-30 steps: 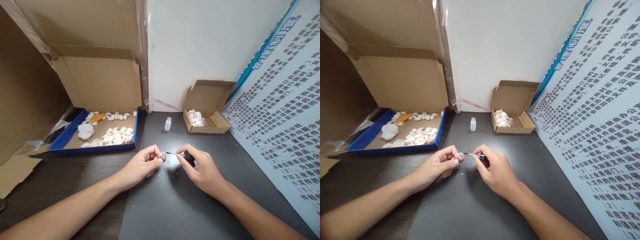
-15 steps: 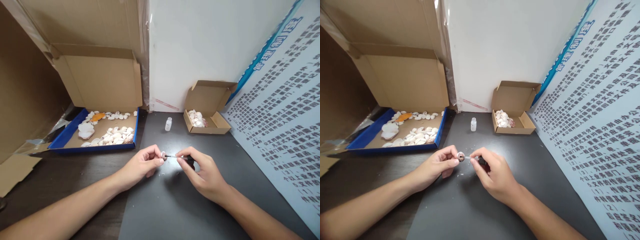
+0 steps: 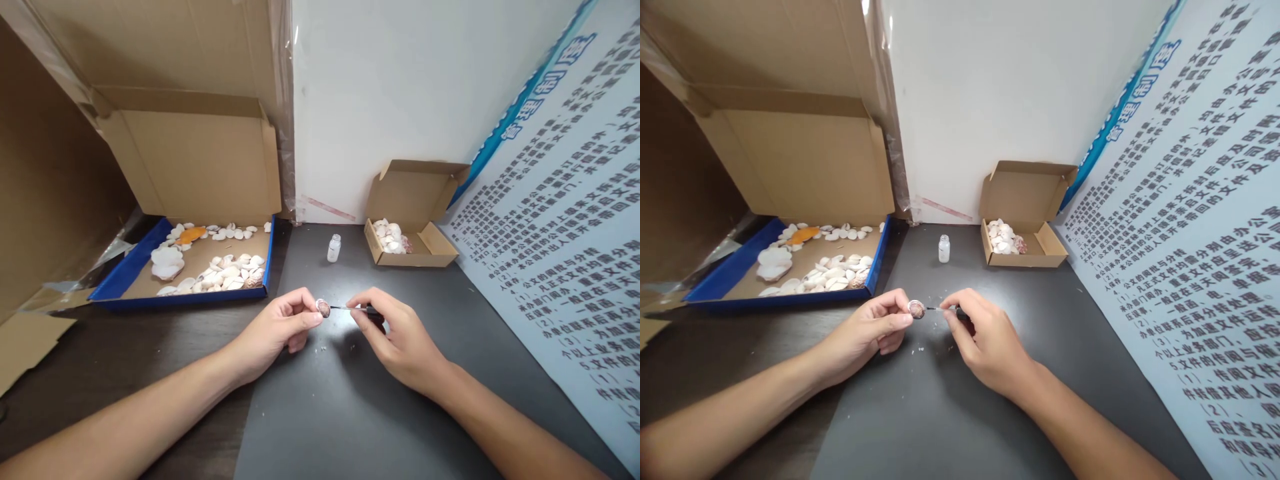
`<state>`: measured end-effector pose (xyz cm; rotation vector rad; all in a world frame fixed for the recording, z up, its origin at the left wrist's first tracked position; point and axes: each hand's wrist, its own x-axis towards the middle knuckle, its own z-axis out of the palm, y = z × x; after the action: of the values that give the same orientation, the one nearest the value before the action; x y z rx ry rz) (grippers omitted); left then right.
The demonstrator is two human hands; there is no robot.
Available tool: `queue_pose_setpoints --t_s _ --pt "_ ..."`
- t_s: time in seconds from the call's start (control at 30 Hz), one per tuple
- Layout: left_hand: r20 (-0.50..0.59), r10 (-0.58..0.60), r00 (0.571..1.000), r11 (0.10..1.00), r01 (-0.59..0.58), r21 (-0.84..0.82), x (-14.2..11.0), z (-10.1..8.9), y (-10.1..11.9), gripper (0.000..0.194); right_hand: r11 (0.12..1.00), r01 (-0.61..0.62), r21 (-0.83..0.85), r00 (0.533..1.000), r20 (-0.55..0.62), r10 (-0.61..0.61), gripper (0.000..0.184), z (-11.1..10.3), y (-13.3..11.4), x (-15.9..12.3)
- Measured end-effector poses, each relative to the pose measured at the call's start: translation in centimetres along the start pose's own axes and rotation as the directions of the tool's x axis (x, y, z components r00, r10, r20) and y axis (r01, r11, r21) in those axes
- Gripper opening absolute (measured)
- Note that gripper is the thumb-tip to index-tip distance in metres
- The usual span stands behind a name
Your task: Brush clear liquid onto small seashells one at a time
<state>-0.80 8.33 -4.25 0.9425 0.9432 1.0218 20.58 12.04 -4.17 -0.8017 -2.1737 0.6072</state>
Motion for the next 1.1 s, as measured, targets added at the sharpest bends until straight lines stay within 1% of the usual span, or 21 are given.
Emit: queue_pose_setpoints --t_s 0.07,0.13,0.23,0.3,0.37,0.43,0.5,0.6,0.7,0.77,0.87,0.93,1.03,1.1 --pt "-0.004 -0.005 1.0 1.0 0.005 -0.028 -0.03 0.1 0.08 0.026 0.996 0.074 0.053 0.996 -0.05 -0.071 0.01 -0.04 -0.19 -0.04" --pt "-0.009 -0.011 1.0 0.998 0.01 -0.059 -0.07 0.19 0.17 0.025 0.991 0.119 0.058 0.992 -0.057 -0.116 0.01 -0.07 -0.39 -0.15" --pt "-0.025 -0.022 0.999 0.996 0.02 -0.088 -0.12 0.3 0.29 0.024 0.997 0.072 -0.015 0.997 -0.029 -0.072 0.011 -0.05 -0.44 -0.28" --pt "-0.034 -0.025 0.999 0.995 0.022 -0.097 -0.16 0.35 0.32 0.024 0.998 0.055 -0.02 0.997 -0.051 -0.056 0.011 -0.01 -0.37 -0.3" --pt "-0.035 -0.028 0.999 0.994 0.025 -0.103 -0.2 0.38 0.32 0.024 0.995 0.094 0.023 0.993 -0.075 -0.093 0.011 0.04 -0.31 -0.3" --pt "-0.033 -0.031 0.999 0.994 0.027 -0.109 -0.23 0.4 0.33 0.024 0.99 0.131 0.044 0.99 -0.062 -0.128 0.011 0.1 -0.29 -0.27" --pt "-0.036 -0.032 0.999 0.993 0.028 -0.115 -0.23 0.42 0.36 0.025 0.993 0.12 0.01 0.992 -0.035 -0.119 0.011 0.1 -0.28 -0.2" --pt "-0.042 -0.04 0.998 0.991 0.034 -0.13 -0.19 0.43 0.4 0.025 0.996 0.083 -0.023 0.994 -0.063 -0.085 0.01 -0.03 -0.34 -0.09" --pt "-0.042 -0.053 0.998 0.988 0.046 -0.145 -0.15 0.43 0.39 0.025 0.99 0.133 0.037 0.988 -0.085 -0.13 0.011 -0.13 -0.48 -0.1" --pt "-0.044 -0.051 0.998 0.988 0.044 -0.147 -0.16 0.45 0.38 0.025 0.988 0.147 0.034 0.988 -0.052 -0.146 0.011 -0.09 -0.45 -0.15" --pt "-0.045 -0.047 0.998 0.989 0.04 -0.145 -0.22 0.53 0.43 0.024 0.996 0.07 -0.056 0.997 -0.01 -0.07 0.011 -0.03 -0.26 -0.18" --pt "-0.045 -0.052 0.998 0.989 0.045 -0.144 -0.25 0.58 0.48 0.024 0.996 0.038 -0.075 0.999 -0.025 -0.04 0.01 -0.07 -0.21 -0.17" --pt "-0.049 -0.052 0.997 0.989 0.044 -0.143 -0.26 0.61 0.51 0.024 0.994 0.106 0.007 0.992 -0.064 -0.105 0.01 -0.1 -0.37 -0.22" --pt "-0.047 -0.048 0.998 0.989 0.041 -0.139 -0.25 0.61 0.51 0.025 0.986 0.16 0.056 0.986 -0.062 -0.156 0.011 0.0 -0.43 -0.26"
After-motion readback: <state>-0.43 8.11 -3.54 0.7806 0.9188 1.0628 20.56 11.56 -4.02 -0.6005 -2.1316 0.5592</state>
